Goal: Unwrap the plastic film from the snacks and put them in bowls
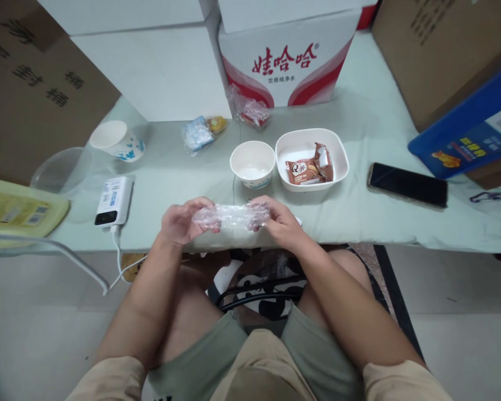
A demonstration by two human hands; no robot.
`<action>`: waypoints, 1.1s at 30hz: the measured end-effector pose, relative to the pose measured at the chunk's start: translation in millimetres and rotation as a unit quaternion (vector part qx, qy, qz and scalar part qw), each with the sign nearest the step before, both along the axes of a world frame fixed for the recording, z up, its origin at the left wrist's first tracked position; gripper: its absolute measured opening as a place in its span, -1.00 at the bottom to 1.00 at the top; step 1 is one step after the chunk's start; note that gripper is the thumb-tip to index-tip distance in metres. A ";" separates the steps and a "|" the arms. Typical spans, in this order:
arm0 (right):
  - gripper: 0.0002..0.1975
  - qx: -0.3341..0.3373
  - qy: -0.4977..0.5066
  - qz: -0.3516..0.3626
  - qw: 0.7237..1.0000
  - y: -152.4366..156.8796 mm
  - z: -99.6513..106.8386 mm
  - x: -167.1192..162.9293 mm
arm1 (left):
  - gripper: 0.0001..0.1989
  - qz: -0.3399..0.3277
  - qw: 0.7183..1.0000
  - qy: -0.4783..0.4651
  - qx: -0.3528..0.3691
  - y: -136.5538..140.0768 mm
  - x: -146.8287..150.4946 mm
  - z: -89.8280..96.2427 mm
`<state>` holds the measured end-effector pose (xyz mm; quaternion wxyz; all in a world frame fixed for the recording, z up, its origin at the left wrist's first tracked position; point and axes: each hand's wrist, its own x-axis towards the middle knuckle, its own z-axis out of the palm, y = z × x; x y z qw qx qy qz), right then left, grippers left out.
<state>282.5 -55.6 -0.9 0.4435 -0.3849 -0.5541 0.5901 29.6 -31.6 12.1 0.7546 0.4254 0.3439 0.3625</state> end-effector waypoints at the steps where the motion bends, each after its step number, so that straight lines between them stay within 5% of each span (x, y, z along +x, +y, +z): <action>1: -0.85 0.005 -0.001 0.001 1.000 1.1 0.1 1.9 | -0.52 0.012 1.000 0.016 0.014 0.9 0.4 -0.4; 6: -0.60 -0.071 0.008 -0.039 0.997 3.8 -6.7 3.0 | -0.66 0.038 0.976 0.174 0.126 1.3 5.7 -6.4; 10: -0.27 -0.089 -0.090 -0.057 0.990 3.0 -12.2 -4.3 | -0.46 0.027 0.970 0.188 0.153 2.8 3.9 -10.0; 13: -0.49 -0.045 -0.158 -0.128 0.978 3.3 -9.6 -6.0 | -0.38 0.117 0.955 0.200 0.185 5.0 2.3 -12.8; 17: -0.79 0.053 -0.213 -0.181 0.959 3.7 -3.3 -6.9 | -0.71 0.255 0.898 0.260 0.247 0.4 15.6 -17.5; 22: -0.87 0.117 -0.130 -0.087 0.981 -2.6 -1.6 -14.2 | -0.33 0.083 0.963 0.158 0.201 -7.5 45.9 -18.6; 25: -0.84 0.099 -0.097 -0.055 0.989 -10.1 -1.0 -17.0 | -0.45 0.058 0.974 0.131 0.173 -6.8 50.4 -15.2; 30: -0.56 0.050 -0.093 -0.151 0.983 -13.4 -4.5 -17.1 | -0.56 0.082 0.979 0.129 0.133 -7.0 43.3 -9.2; 33: -0.64 0.038 -0.091 -0.098 0.990 -11.8 -8.7 -17.0 | -0.60 0.027 0.985 0.125 0.115 -7.6 42.9 -9.2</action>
